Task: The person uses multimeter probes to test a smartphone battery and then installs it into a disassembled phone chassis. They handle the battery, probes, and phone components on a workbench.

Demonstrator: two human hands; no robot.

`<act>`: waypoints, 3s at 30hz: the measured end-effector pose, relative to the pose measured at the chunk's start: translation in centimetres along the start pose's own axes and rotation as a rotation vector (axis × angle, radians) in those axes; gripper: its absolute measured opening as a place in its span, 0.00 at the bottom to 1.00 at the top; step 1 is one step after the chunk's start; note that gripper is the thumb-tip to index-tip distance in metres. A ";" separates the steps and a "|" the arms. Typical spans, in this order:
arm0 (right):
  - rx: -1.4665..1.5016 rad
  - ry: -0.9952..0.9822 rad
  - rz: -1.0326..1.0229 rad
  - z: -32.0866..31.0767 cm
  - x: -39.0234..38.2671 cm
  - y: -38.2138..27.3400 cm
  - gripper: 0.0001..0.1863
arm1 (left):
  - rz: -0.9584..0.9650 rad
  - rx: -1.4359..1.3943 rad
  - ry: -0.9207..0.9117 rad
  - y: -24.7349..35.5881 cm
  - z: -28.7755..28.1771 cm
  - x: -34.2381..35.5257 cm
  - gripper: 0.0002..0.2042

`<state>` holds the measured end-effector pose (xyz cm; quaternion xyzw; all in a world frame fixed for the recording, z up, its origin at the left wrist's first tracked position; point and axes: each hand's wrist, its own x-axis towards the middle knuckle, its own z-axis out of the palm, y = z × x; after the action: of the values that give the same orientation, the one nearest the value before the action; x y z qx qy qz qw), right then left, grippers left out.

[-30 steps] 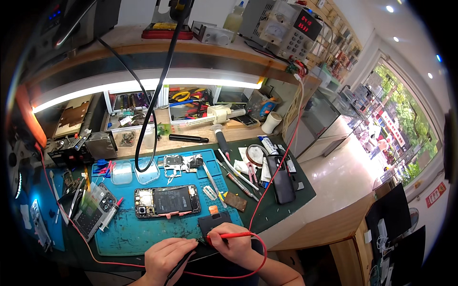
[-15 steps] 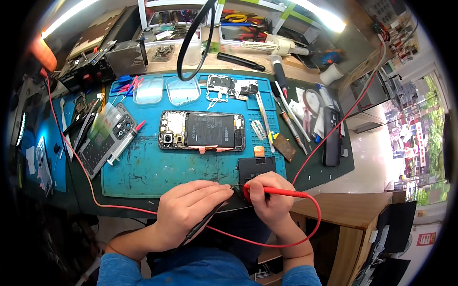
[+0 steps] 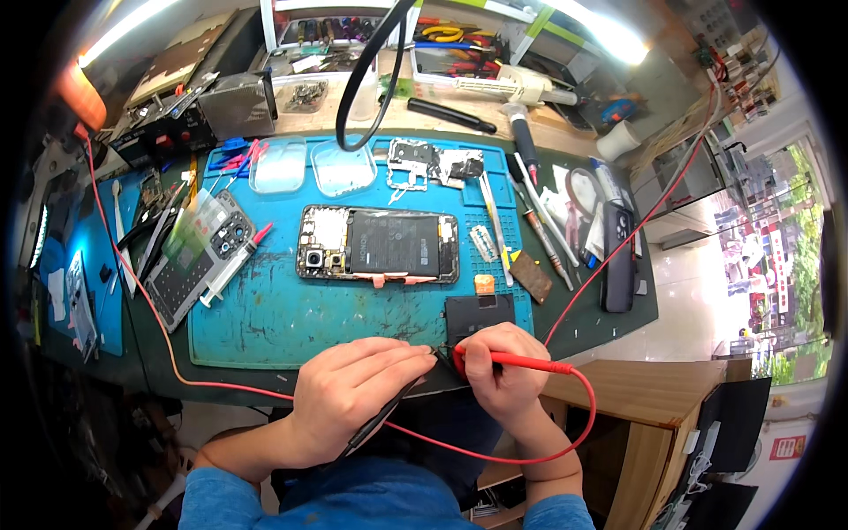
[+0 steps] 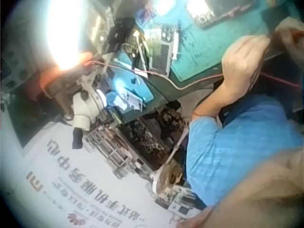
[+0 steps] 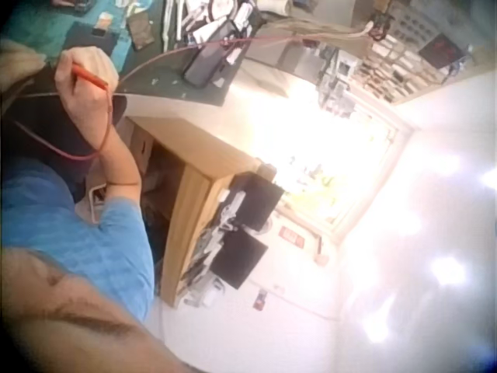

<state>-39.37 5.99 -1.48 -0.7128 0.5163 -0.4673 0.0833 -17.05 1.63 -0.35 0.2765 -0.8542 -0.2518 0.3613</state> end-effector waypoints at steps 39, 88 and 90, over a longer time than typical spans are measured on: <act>-0.085 0.103 0.045 0.9 -0.2 1.1 0.11 | 0.044 0.003 0.126 1.3 0.6 0.1 0.13; -0.026 0.029 0.182 0.4 -0.2 -0.7 0.06 | 0.022 -0.012 0.018 -0.2 0.4 -0.9 0.14; -0.031 0.035 0.177 0.4 -0.2 -0.8 0.06 | 0.015 -0.023 0.014 -0.1 0.3 -0.8 0.14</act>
<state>-38.59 6.40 -1.36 -0.6574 0.5857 -0.4625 0.1044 -16.71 2.15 -0.99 0.2676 -0.8507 -0.2570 0.3724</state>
